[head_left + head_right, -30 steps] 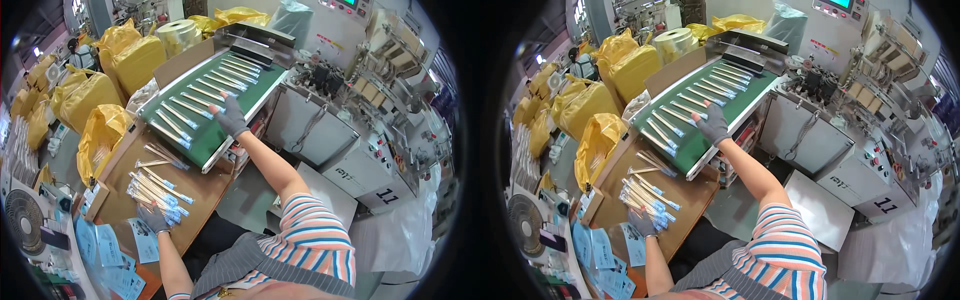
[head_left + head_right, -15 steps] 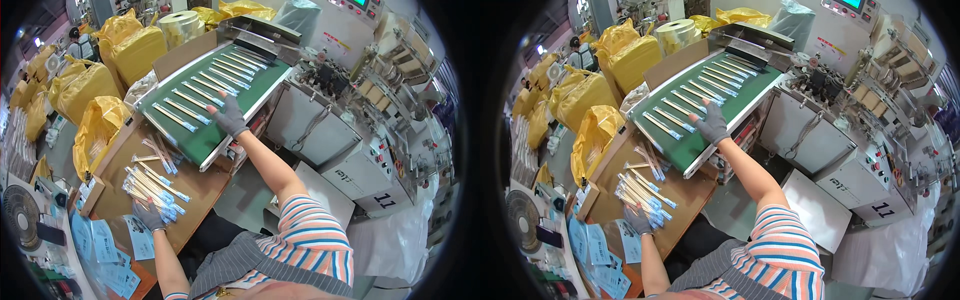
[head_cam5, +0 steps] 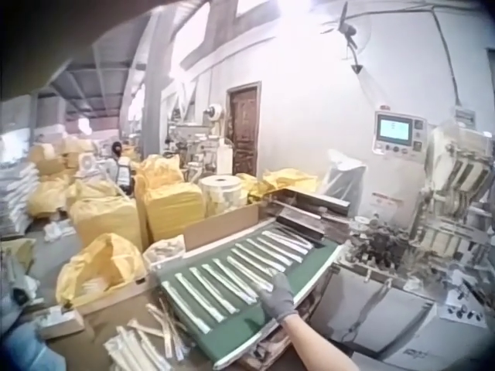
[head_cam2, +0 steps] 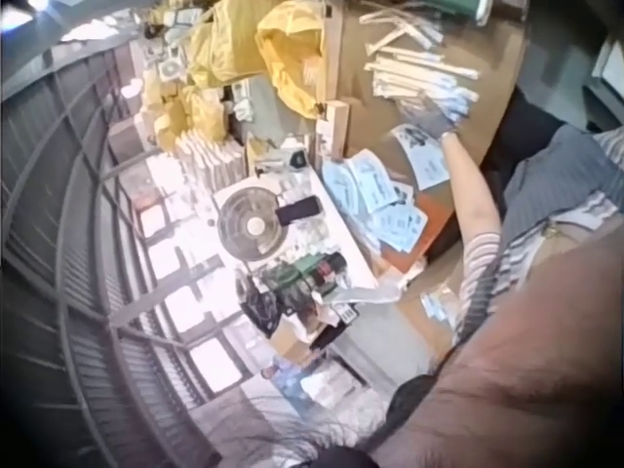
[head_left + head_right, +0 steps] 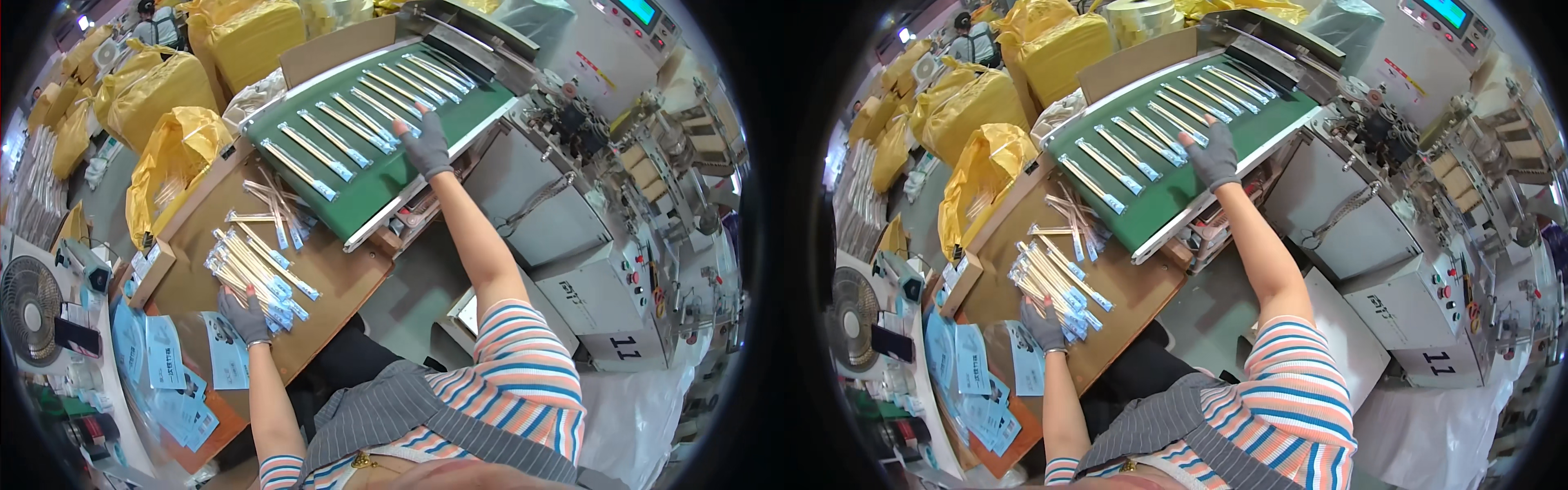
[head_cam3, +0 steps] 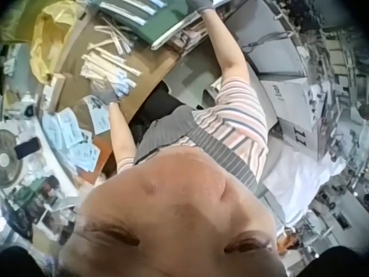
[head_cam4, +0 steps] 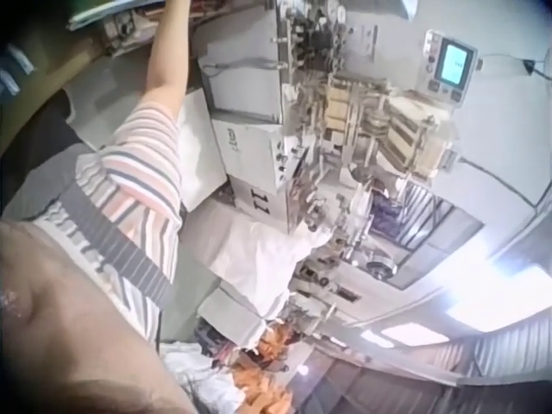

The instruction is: Gathering wooden chopsticks, bagging them, and placing them into boxes at a factory workstation.

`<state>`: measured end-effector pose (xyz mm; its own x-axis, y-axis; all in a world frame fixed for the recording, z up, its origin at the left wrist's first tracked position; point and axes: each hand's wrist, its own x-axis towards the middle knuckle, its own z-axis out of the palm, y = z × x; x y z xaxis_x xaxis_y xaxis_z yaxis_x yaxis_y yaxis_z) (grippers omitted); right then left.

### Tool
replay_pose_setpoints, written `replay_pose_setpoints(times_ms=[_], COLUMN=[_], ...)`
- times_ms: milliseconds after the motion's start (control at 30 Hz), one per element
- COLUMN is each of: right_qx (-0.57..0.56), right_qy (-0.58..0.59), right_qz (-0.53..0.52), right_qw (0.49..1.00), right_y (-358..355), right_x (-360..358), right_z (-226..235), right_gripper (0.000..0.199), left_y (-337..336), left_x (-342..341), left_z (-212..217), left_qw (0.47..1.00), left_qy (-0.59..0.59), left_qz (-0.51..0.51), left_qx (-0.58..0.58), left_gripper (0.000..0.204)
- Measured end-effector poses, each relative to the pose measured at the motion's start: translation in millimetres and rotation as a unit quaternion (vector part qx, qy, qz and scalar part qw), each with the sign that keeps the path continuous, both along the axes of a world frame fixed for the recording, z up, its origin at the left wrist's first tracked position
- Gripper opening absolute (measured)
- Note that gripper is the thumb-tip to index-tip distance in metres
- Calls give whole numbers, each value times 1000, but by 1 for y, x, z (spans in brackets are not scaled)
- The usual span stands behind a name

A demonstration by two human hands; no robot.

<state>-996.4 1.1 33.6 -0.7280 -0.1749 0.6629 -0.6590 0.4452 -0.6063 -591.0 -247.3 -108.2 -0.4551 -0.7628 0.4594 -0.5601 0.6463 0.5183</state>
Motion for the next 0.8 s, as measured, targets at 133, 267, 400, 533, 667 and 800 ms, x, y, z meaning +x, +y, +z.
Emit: replay_pose_setpoints(times_ms=[133, 267, 400, 533, 667, 800], right_qx=[30, 76, 90, 119, 157, 154], right_qy=[-8, -14, -2, 3, -3, 14], right_qz=[-9, -48, -61, -79, -121, -123], right_qw=[999, 996, 994, 990, 980, 980], right_y=[2, 5, -3, -3, 0, 10], right_x=[-32, -76, -112, -137, -156, -179], right_z=[1, -1, -1, -1, -3, -8], right_gripper=[67, 67, 66, 65, 68, 70], left_y=[3, 6, 4, 5, 6, 6], left_x=[2, 0, 2, 0, 2, 2], left_z=[3, 5, 7, 9, 13, 11], left_qw=[1000, 1000, 1000, 1000, 999, 999], left_qy=[-1, -2, -9, -20, -32, -35], left_qz=[0, -3, -1, 1, -7, 1], left_qx=[1, 2, 3, 15, 23, 20], left_gripper=[59, 59, 58, 56, 56, 55])
